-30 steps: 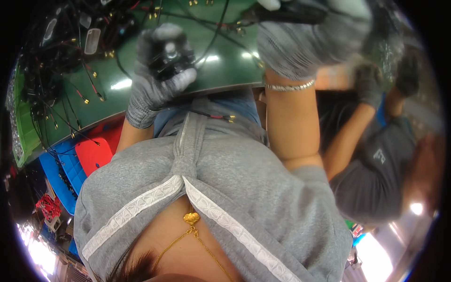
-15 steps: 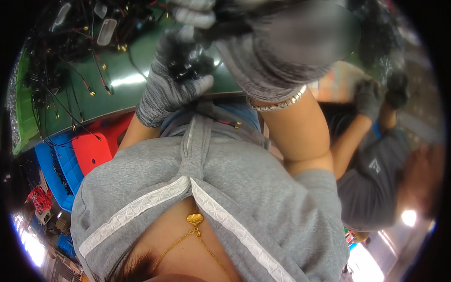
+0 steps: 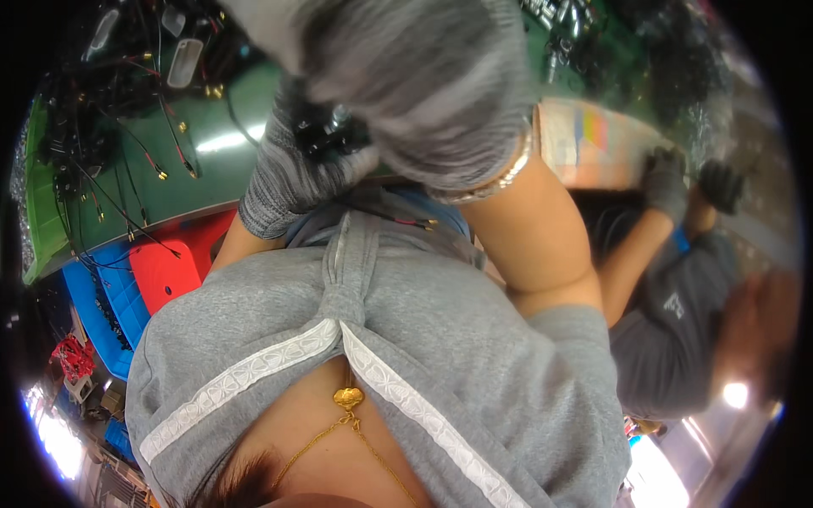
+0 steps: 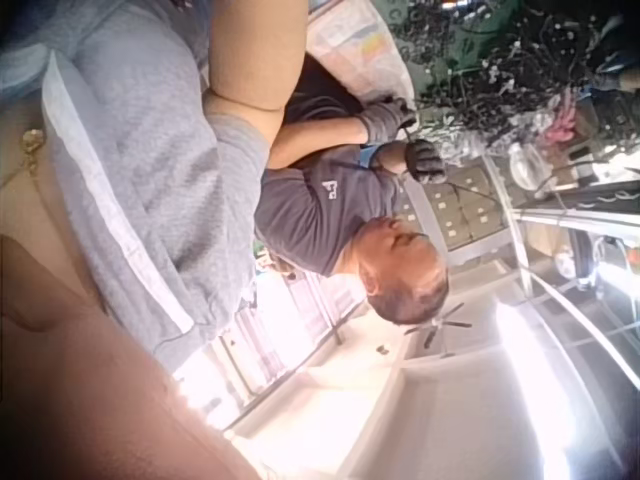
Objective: Assembling and bundling electrical wire harnesses on a production line.
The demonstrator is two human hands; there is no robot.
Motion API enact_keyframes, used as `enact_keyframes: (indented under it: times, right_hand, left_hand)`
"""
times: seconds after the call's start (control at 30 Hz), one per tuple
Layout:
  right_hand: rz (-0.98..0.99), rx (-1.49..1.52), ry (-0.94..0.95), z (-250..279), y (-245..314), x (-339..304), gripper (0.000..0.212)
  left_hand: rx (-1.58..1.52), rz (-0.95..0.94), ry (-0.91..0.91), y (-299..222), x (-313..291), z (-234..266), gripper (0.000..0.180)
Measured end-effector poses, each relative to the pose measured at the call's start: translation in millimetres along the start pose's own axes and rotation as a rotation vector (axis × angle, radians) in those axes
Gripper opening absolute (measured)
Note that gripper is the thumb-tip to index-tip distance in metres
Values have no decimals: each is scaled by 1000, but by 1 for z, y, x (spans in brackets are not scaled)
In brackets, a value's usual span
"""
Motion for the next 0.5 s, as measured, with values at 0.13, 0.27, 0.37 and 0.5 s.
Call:
enact_keyframes:
  times: [0.13,0.27,0.37,0.5]
  right_hand:
    - [-76,79,24,11,-10,-3,29]
    - [-124,105,72,23,-12,-9,30]
    - [-200,316,244,54,-10,-23,30]
    - [67,-363,-152,-40,86,-11,32]
  left_hand:
    - [89,-70,-21,8,0,1,76]
    - [252,-226,-26,18,0,4,87]
    - [318,-205,-41,9,-2,-3,76]
    - [173,-148,7,11,0,1,65]
Point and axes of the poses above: each hand's wrist, its own x-axis towards the middle knuckle, its own z-axis out of the back of the hand, y = z × x, the point moved 3 cm from there along x, towards the middle knuckle, and after that the axes turned 1 degree about z, right-handed, at the moved point
